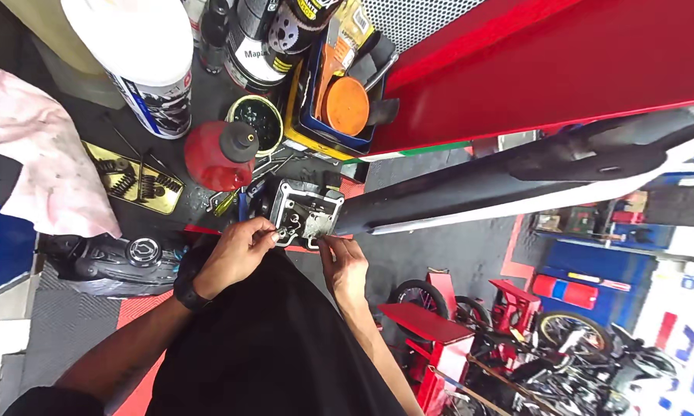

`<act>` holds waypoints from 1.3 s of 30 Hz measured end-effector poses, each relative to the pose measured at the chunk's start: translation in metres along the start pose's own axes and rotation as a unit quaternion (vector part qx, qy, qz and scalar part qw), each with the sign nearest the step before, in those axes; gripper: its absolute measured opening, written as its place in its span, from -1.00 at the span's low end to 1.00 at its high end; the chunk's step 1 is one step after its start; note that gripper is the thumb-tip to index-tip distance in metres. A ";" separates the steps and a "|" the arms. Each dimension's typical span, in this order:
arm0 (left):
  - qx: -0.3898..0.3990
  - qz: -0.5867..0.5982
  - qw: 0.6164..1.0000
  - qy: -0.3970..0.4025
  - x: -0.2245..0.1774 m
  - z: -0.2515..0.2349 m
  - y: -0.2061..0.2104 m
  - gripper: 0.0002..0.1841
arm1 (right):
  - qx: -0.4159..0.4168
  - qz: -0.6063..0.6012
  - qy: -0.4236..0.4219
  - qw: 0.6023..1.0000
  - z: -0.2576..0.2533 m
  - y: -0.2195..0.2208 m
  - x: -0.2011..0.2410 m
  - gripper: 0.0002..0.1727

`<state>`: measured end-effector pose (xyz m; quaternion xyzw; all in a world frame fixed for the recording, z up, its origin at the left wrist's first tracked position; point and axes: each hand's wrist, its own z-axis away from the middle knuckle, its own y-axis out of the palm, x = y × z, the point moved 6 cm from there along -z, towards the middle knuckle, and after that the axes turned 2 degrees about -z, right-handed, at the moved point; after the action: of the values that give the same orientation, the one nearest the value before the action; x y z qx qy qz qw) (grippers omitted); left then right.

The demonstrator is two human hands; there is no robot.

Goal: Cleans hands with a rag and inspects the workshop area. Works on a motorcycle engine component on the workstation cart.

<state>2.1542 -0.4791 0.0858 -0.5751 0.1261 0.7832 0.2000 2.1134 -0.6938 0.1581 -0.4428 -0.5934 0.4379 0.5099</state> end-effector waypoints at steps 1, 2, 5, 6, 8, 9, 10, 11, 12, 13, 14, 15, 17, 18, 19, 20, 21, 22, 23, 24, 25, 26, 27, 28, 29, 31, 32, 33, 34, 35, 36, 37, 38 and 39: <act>0.001 0.000 1.000 -0.002 0.000 0.000 0.000 -0.72 | 0.001 0.010 0.009 1.000 -0.001 0.002 -0.001 -0.71; 0.003 0.001 1.000 -0.003 0.000 0.001 0.001 -0.73 | 0.007 0.017 0.017 1.000 -0.001 0.002 -0.002 -0.67; 0.004 0.000 1.000 -0.001 -0.002 0.002 0.000 -0.73 | 0.026 0.009 0.006 1.000 -0.003 -0.001 0.001 -0.74; 0.003 0.000 1.000 0.000 -0.001 0.002 0.000 -0.73 | 0.023 0.013 0.004 1.000 -0.002 -0.002 0.002 -0.77; 0.001 0.001 1.000 0.001 -0.001 0.002 0.001 -0.74 | 0.017 0.037 0.018 0.999 -0.002 -0.001 0.000 -0.67; 0.000 0.003 1.000 0.001 -0.001 0.002 0.001 -0.74 | 0.023 0.043 0.026 0.998 -0.003 0.000 -0.002 -0.60; -0.001 0.003 1.000 0.001 -0.001 0.002 0.001 -0.74 | 0.032 0.039 0.027 0.998 -0.003 0.000 -0.002 -0.60; -0.002 0.002 1.000 0.001 -0.001 0.002 0.000 -0.74 | 0.041 0.032 0.019 0.998 -0.004 0.001 -0.002 -0.66; -0.002 0.002 1.000 -0.001 -0.001 0.003 0.001 -0.74 | 0.044 0.030 0.010 0.999 -0.004 0.001 0.000 -0.71; -0.002 0.001 1.000 -0.001 -0.001 0.003 0.001 -0.74 | 0.041 0.037 0.007 0.998 -0.004 0.002 0.001 -0.72; 0.000 0.001 1.000 -0.001 -0.001 0.003 0.002 -0.74 | 0.037 0.052 0.010 0.998 -0.005 0.002 0.001 -0.68; 0.000 0.001 1.000 0.000 -0.001 0.003 0.003 -0.74 | 0.039 0.065 0.016 0.997 -0.006 0.003 0.000 -0.60; -0.003 0.001 1.000 0.001 -0.001 0.003 0.004 -0.74 | 0.064 0.073 0.023 0.995 -0.008 0.003 0.000 -0.59; -0.004 0.001 1.000 0.001 0.000 0.004 0.003 -0.74 | 0.076 0.073 0.019 0.994 -0.009 0.004 0.001 -0.64; -0.004 0.000 1.000 0.000 0.000 0.005 0.003 -0.74 | 0.078 0.075 0.014 0.994 -0.009 0.004 0.002 -0.68; -0.004 -0.001 1.000 -0.001 0.001 0.005 0.003 -0.74 | 0.074 0.080 0.013 0.994 -0.010 0.005 0.003 -0.67; -0.004 -0.001 1.000 -0.002 0.001 0.005 0.003 -0.74 | 0.072 0.087 0.017 0.993 -0.010 0.006 0.003 -0.61; -0.006 0.001 1.000 -0.003 0.002 0.005 0.003 -0.74 | 0.073 0.092 0.025 0.993 -0.011 0.008 0.002 -0.53; -0.006 0.003 1.000 -0.004 0.002 0.006 0.003 -0.74 | 0.080 0.093 0.035 0.992 -0.011 0.008 0.001 -0.47; -0.008 0.004 1.000 -0.003 0.002 0.006 0.003 -0.75 | 0.086 0.091 0.040 0.991 -0.013 0.007 0.001 -0.44; -0.010 0.005 1.000 -0.001 0.003 0.006 0.002 -0.75 | 0.090 0.087 0.040 0.991 -0.014 0.005 0.002 -0.45; -0.012 0.005 1.000 -0.001 0.003 0.007 0.001 -0.75 | 0.095 0.085 0.037 0.991 -0.015 0.004 0.003 -0.51; -0.014 0.003 1.000 -0.001 0.004 0.007 0.000 -0.74 | 0.099 0.088 0.033 0.991 -0.015 0.004 0.004 -0.57; -0.015 0.000 1.000 -0.003 0.004 0.007 0.000 -0.74 | 0.102 0.095 0.035 0.990 -0.016 0.005 0.004 -0.57; -0.016 -0.001 1.000 -0.004 0.004 0.007 -0.001 -0.74 | 0.107 0.102 0.043 0.988 -0.018 0.005 0.004 -0.50; -0.018 -0.001 1.000 -0.003 0.004 0.007 -0.003 -0.74 | 0.109 0.095 0.056 0.988 -0.024 0.000 0.004 -0.38; -0.020 -0.001 1.000 -0.004 0.004 0.008 -0.004 -0.74 | 0.091 0.080 0.044 0.992 -0.028 -0.004 0.007 -0.41; -0.022 -0.003 1.000 -0.004 0.005 0.008 -0.004 -0.74 | 0.071 0.056 0.020 0.996 -0.033 -0.008 0.011 -0.52; -0.023 -0.003 1.000 -0.006 0.005 0.008 -0.004 -0.74 | 0.057 0.034 -0.011 0.998 -0.038 -0.010 0.016 -0.63; -0.021 -0.005 1.000 -0.009 0.006 0.008 -0.004 -0.74 | 0.049 0.017 -0.035 0.998 -0.043 -0.009 0.021 -0.69; -0.019 -0.006 1.000 -0.010 0.005 0.007 -0.004 -0.74 | 0.043 0.013 -0.046 0.998 -0.047 -0.007 0.024 -0.70; -0.019 -0.006 1.000 -0.010 0.004 0.007 -0.004 -0.74 | 0.038 0.019 -0.045 0.998 -0.050 -0.004 0.026 -0.67; -0.021 -0.004 1.000 -0.008 0.003 0.007 -0.004 -0.74 | 0.035 0.031 -0.036 0.998 -0.052 -0.003 0.027 -0.59; -0.022 -0.002 1.000 -0.007 0.003 0.007 -0.005 -0.74 | 0.032 0.046 -0.026 0.998 -0.055 -0.001 0.027 -0.51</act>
<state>2.1499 -0.4715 0.0856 -0.5741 0.1064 0.7894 0.1897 2.1651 -0.6640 0.1706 -0.4419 -0.5706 0.4912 0.4877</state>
